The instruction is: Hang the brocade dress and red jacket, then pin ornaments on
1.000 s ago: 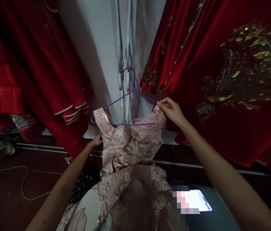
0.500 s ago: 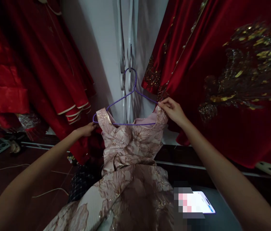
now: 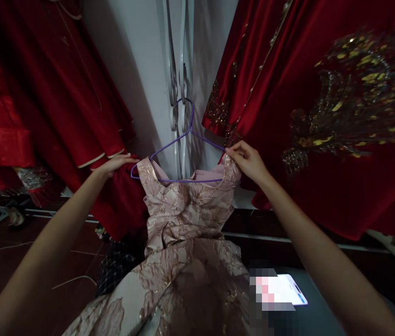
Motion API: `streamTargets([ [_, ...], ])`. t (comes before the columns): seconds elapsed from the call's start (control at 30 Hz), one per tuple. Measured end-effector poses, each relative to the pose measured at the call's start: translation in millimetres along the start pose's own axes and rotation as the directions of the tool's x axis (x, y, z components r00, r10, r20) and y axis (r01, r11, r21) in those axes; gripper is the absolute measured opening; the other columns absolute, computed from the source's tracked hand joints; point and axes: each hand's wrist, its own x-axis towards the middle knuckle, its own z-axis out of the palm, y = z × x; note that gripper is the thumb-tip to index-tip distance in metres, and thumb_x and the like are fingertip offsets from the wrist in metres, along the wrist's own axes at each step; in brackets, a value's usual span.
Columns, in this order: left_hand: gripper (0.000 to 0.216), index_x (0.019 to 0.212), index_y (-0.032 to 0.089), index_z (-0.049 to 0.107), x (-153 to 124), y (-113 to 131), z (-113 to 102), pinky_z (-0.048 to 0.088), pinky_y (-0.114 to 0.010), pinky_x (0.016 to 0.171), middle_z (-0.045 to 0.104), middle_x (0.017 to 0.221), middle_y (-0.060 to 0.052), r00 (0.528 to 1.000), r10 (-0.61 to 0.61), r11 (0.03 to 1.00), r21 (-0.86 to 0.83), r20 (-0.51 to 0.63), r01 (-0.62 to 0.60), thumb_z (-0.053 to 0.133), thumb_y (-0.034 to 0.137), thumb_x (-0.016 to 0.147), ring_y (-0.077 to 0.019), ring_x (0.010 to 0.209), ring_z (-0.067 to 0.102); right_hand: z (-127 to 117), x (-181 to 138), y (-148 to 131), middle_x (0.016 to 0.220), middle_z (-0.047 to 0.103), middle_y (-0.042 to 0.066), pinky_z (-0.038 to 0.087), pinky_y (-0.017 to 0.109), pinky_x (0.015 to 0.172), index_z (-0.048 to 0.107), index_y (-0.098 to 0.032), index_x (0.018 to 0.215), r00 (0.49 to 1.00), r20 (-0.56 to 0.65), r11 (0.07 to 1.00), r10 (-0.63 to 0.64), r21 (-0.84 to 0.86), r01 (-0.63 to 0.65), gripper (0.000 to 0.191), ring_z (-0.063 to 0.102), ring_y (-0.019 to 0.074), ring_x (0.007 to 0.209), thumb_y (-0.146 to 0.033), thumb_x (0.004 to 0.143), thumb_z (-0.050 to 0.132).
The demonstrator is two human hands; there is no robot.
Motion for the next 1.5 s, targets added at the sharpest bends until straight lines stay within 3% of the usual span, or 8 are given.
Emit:
streamTargets([
  [0.13, 0.032, 0.082, 0.016, 0.068, 3, 50, 36, 0.047, -0.029, 0.07, 0.067, 0.075, -0.003, 0.952, 0.279, 0.949, 0.188, -0.127, -0.253, 0.071, 0.04, 0.06, -0.0171, 0.072, 0.061, -2, -12, -15, 0.068, 0.058, 0.0, 0.035, 0.024, 0.059, 0.054, -0.021, 0.075, 0.994, -0.074, 0.974, -0.077, -0.22, 0.059, 0.022, 0.048, 0.0111, 0.06, -0.043, 0.078, 0.057],
  [0.33, 0.018, 0.071, 0.014, 0.059, -37, 79, 83, 0.042, -0.033, 0.077, 0.057, 0.066, -0.006, 0.721, 0.67, 0.589, 0.718, -0.178, -0.37, 0.062, 0.032, 0.072, -0.0219, 0.078, 0.057, -9, -40, -59, 0.069, 0.062, 0.001, 0.035, 0.025, 0.056, 0.057, -0.024, 0.08, 0.978, -0.112, 0.84, -0.176, -0.535, 0.09, 0.025, 0.051, 0.0127, 0.057, -0.048, 0.083, 0.049],
  [0.53, 0.019, 0.061, 0.017, 0.055, -48, 67, 66, 0.042, -0.031, 0.069, 0.052, 0.057, -0.006, 0.77, 0.63, 0.473, 0.838, -0.105, -0.273, 0.061, 0.032, 0.07, -0.0226, 0.071, 0.056, -8, -38, -64, 0.075, 0.066, 0.002, 0.032, 0.025, 0.053, 0.058, -0.025, 0.083, 0.971, -0.108, 0.736, -0.215, -0.671, 0.089, 0.025, 0.056, 0.0155, 0.06, -0.048, 0.083, 0.048],
  [0.67, 0.022, 0.062, 0.015, 0.057, -25, 69, 70, 0.039, -0.029, 0.066, 0.054, 0.058, -0.005, 0.818, 0.562, 0.601, 0.742, -0.127, -0.298, 0.057, 0.034, 0.073, -0.0195, 0.068, 0.055, 2, -38, -61, 0.07, 0.065, 0.002, 0.029, 0.025, 0.05, 0.06, -0.025, 0.081, 0.956, -0.114, 0.688, -0.272, -0.717, 0.11, 0.028, 0.058, 0.017, 0.06, -0.049, 0.084, 0.046],
  [0.93, 0.026, 0.074, 0.013, 0.06, -11, 95, 121, 0.04, -0.027, 0.068, 0.053, 0.065, -0.002, 0.704, 0.705, 0.63, 0.527, -0.081, -0.571, 0.053, 0.038, 0.08, -0.0143, 0.068, 0.052, 5, -36, -48, 0.063, 0.061, 0.0, 0.036, 0.025, 0.053, 0.058, -0.024, 0.073, 0.963, -0.134, 0.828, -0.232, -0.546, 0.123, 0.027, 0.055, 0.0148, 0.057, -0.049, 0.081, 0.05],
  [1.1, 0.025, 0.062, 0.012, 0.061, -24, 107, 98, 0.04, -0.027, 0.062, 0.049, 0.056, -0.002, 0.875, 0.457, 0.727, 0.499, 0.16, -0.471, 0.06, 0.034, 0.073, -0.0156, 0.065, 0.054, 4, 10, -30, 0.047, 0.051, -0.002, 0.038, 0.024, 0.047, 0.053, -0.021, 0.053, 0.987, 0.164, 0.963, 0.002, -0.264, 0.042, 0.042, 0.048, 0.0112, 0.046, -0.052, 0.081, 0.049],
  [1.23, 0.026, 0.054, 0.012, 0.059, -35, 117, 82, 0.04, -0.029, 0.056, 0.05, 0.049, -0.003, 0.927, 0.311, 0.789, 0.487, 0.207, -0.374, 0.065, 0.031, 0.069, -0.017, 0.057, 0.055, 30, 51, -33, 0.047, 0.056, 0.001, 0.042, 0.026, 0.041, 0.065, -0.021, 0.062, 0.695, 0.688, 0.977, 0.21, -0.164, -0.133, 0.036, 0.049, 0.0122, 0.041, -0.049, 0.08, 0.052],
  [1.5, 0.034, 0.053, 0.013, 0.058, -33, 107, 68, 0.041, -0.027, 0.048, 0.054, 0.05, -0.004, 0.943, 0.195, 0.911, 0.306, 0.271, -0.276, 0.065, 0.042, 0.068, -0.0122, 0.045, 0.05, 86, 42, -58, 0.098, 0.067, 0.006, 0.053, 0.029, 0.072, 0.069, -0.021, 0.085, 0.463, 0.877, 0.953, 0.128, 0.021, -0.303, 0.016, 0.063, 0.0164, 0.094, -0.032, 0.075, 0.061],
])
